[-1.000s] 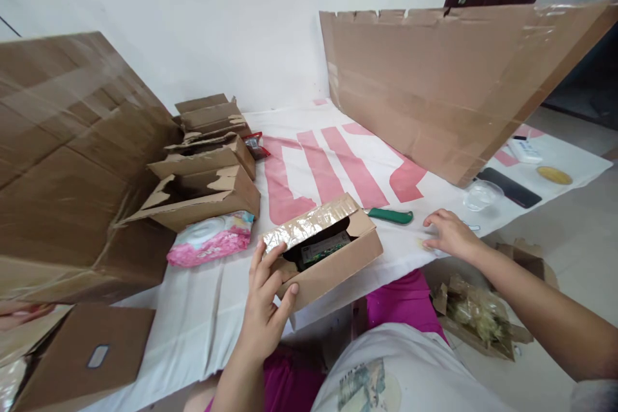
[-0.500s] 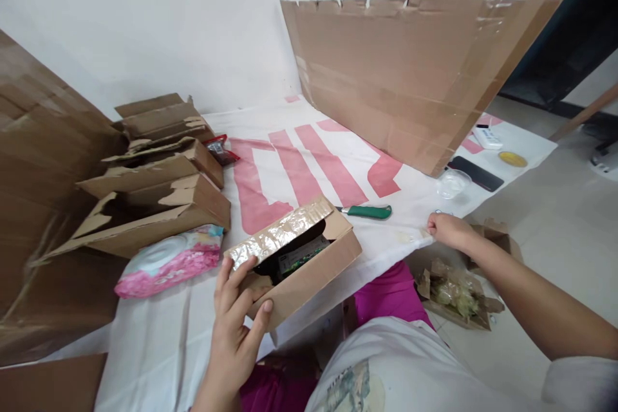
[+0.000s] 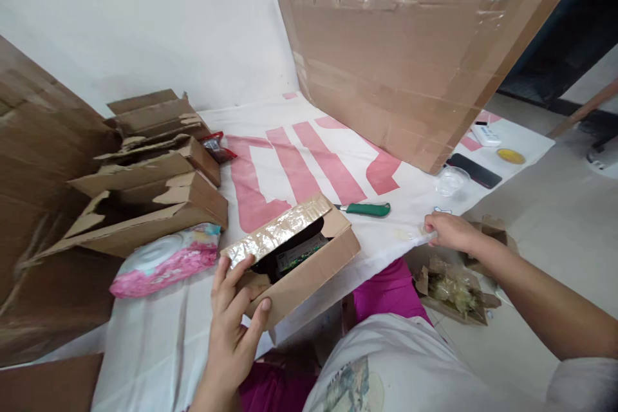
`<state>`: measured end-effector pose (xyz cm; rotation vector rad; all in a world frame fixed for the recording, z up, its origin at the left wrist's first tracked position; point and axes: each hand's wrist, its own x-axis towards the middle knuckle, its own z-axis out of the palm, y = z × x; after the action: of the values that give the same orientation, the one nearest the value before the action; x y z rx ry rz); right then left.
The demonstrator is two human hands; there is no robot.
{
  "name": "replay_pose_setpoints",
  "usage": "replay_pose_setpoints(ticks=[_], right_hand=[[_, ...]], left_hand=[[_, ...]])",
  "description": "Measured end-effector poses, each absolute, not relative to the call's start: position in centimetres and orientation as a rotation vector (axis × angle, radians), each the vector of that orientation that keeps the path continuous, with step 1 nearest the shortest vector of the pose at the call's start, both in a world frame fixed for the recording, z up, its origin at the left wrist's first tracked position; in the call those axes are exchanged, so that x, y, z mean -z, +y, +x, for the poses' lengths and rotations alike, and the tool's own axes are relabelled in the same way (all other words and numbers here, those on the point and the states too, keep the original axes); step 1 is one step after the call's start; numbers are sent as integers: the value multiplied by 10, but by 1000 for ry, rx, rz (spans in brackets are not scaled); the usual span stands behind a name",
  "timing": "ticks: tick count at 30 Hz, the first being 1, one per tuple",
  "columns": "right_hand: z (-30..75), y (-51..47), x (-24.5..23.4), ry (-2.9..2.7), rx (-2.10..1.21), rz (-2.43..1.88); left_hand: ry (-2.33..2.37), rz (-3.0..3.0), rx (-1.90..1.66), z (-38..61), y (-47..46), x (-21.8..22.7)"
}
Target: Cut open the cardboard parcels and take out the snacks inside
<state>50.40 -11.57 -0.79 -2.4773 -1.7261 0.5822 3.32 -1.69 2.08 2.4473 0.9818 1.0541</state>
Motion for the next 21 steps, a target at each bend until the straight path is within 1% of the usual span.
replay_pose_setpoints(ticks=[4, 9, 11, 16, 18, 21], right_hand=[[510, -112, 5, -1631, -480, -2361], [525, -102, -4, -1343, -340, -2302], [519, -100, -4, -1340, -397, -2259], [476, -99, 12, -1521, -723, -2158], [462, -97, 20, -1545, -743, -2187], [454, -94, 26, -1539, -659, -2252]], left_hand=[[975, 2457, -1046, 31, -17, -20], [985, 2453, -1044, 31, -18, -19], [990, 2450, -1044, 32, -17, -19], [997, 2434, -1044, 31, -18, -18], [995, 2432, -1048, 31, -18, -18], [991, 2435, -1048, 31, -20, -19]])
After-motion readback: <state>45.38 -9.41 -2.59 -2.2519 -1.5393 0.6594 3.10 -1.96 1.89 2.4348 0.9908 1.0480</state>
